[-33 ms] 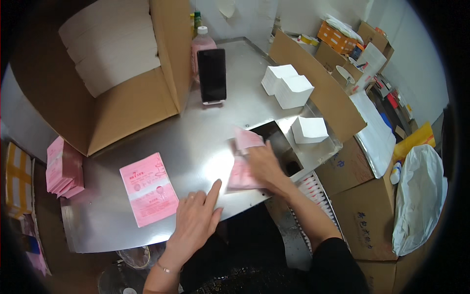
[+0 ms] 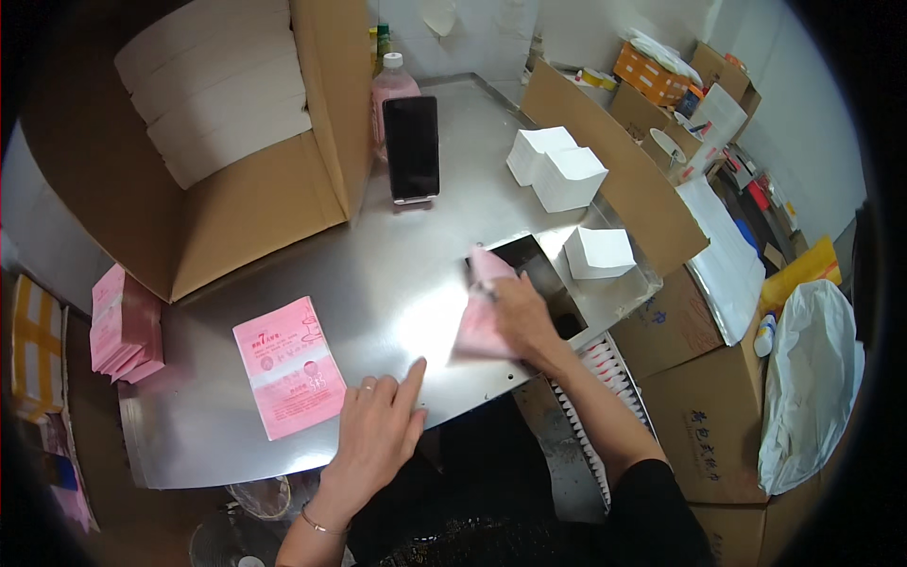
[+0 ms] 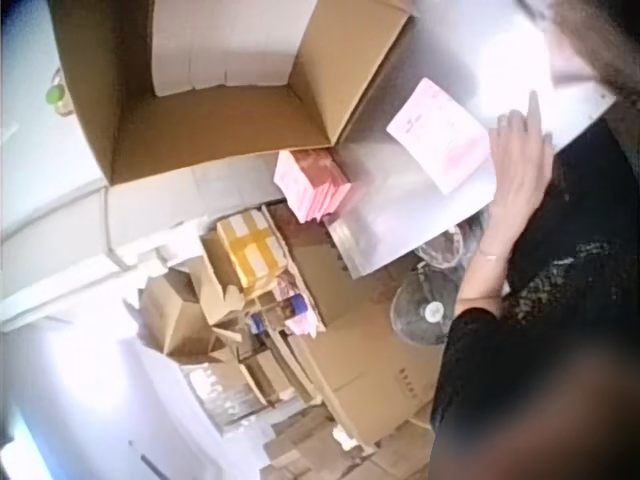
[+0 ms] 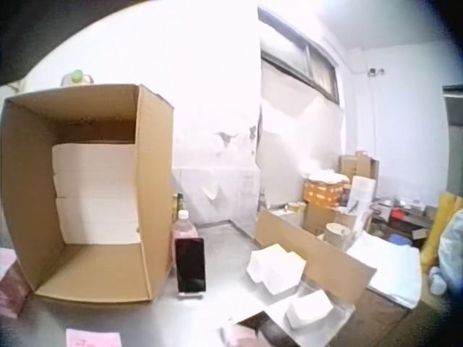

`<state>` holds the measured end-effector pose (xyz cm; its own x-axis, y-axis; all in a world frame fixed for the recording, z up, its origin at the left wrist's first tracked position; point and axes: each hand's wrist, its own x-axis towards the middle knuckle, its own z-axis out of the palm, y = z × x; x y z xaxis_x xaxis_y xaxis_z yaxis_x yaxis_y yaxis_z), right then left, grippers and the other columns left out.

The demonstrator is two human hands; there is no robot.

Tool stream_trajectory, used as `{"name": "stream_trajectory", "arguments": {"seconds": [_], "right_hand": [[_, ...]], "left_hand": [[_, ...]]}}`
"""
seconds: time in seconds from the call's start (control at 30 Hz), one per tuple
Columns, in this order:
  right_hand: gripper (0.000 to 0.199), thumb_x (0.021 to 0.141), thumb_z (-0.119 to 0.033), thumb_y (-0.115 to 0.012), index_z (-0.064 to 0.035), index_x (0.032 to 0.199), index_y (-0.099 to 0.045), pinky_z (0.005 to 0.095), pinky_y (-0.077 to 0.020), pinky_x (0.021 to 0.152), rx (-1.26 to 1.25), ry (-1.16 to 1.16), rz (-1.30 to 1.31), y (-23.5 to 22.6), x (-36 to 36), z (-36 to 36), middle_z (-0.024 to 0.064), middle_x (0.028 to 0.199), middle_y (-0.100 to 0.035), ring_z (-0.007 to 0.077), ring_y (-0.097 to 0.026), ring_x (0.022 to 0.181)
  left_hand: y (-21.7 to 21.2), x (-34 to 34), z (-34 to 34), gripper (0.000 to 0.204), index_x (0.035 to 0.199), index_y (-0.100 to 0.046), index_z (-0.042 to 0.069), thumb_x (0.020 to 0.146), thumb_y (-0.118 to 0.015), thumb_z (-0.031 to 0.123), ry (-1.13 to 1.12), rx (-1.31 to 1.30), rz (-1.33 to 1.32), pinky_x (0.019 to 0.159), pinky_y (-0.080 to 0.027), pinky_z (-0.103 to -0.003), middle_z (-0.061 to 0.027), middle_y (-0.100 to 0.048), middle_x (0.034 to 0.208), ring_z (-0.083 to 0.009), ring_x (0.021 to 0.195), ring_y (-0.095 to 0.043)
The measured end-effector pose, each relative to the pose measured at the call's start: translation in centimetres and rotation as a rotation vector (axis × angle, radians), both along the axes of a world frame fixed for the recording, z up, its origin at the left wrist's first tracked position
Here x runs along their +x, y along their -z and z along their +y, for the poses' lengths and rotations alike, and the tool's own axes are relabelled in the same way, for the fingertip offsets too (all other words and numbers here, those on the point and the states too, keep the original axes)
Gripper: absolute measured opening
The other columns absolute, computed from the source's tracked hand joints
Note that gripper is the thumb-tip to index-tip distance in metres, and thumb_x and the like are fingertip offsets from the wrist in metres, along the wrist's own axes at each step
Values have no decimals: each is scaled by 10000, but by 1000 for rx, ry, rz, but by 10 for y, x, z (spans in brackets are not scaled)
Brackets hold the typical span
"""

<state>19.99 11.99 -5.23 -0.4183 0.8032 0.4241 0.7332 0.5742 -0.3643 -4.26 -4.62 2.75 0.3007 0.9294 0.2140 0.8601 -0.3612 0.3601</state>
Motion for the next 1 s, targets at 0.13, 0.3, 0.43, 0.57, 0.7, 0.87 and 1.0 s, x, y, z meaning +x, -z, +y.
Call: {"name": "stream_trajectory", "arguments": {"seconds": [0.13,0.3,0.43,0.57,0.7,0.87,1.0], "right_hand": [[127,866,-129,-574,-25,857,-646,508,-521,733,-282,163,-531,-9,31,-1,239,786,-647,439,-647,791],[227,846,-85,-660,-63,1071,-654,444,-477,736,347,298,-129,-80,49,-21,134,865,-643,331,-632,822],[164,882,-156,-639,-44,997,-673,467,-434,773,348,609,-346,-67,85,11,139,933,-614,326,-577,948],[206,928,-201,-577,-41,836,-668,441,-447,732,382,620,-280,-55,93,19,134,884,-610,316,-578,906],[202,931,-177,-573,-32,872,-702,458,-437,754,274,606,-215,-67,90,17,140,872,-605,315,-571,908],[233,946,-186,-562,-19,866,-702,468,-427,792,300,564,-93,-60,96,17,143,884,-606,320,-565,930],[233,940,-178,-567,-12,871,-716,460,-446,774,272,578,-99,-65,96,19,139,857,-615,319,-573,894]], "left_hand": [[6,5,-5,379,1075,-670,95,703,-720,46,125,86,-215,819,-396,-426,-95,-536,972,-299,945,-532],[4,-59,-25,254,869,-586,57,634,-607,-35,-283,318,-169,913,-406,-498,-150,-564,1073,-374,996,-527],[-5,-83,-16,272,939,-582,59,676,-610,-5,-580,346,-104,1002,-366,-522,-150,-578,1063,-376,1010,-524],[6,-93,-15,254,981,-579,63,734,-597,10,-509,84,42,1068,-297,-538,-133,-573,969,-350,1012,-528],[5,-96,-14,202,973,-583,59,780,-593,-1,-466,173,108,1008,-347,-507,-131,-551,917,-342,955,-530],[6,0,12,228,1039,-586,37,819,-642,41,-2,132,-242,772,-407,-467,-164,-530,952,-356,880,-519],[24,25,26,179,991,-614,52,827,-684,61,-41,200,-175,748,-365,-412,-124,-510,914,-300,860,-499]]}}
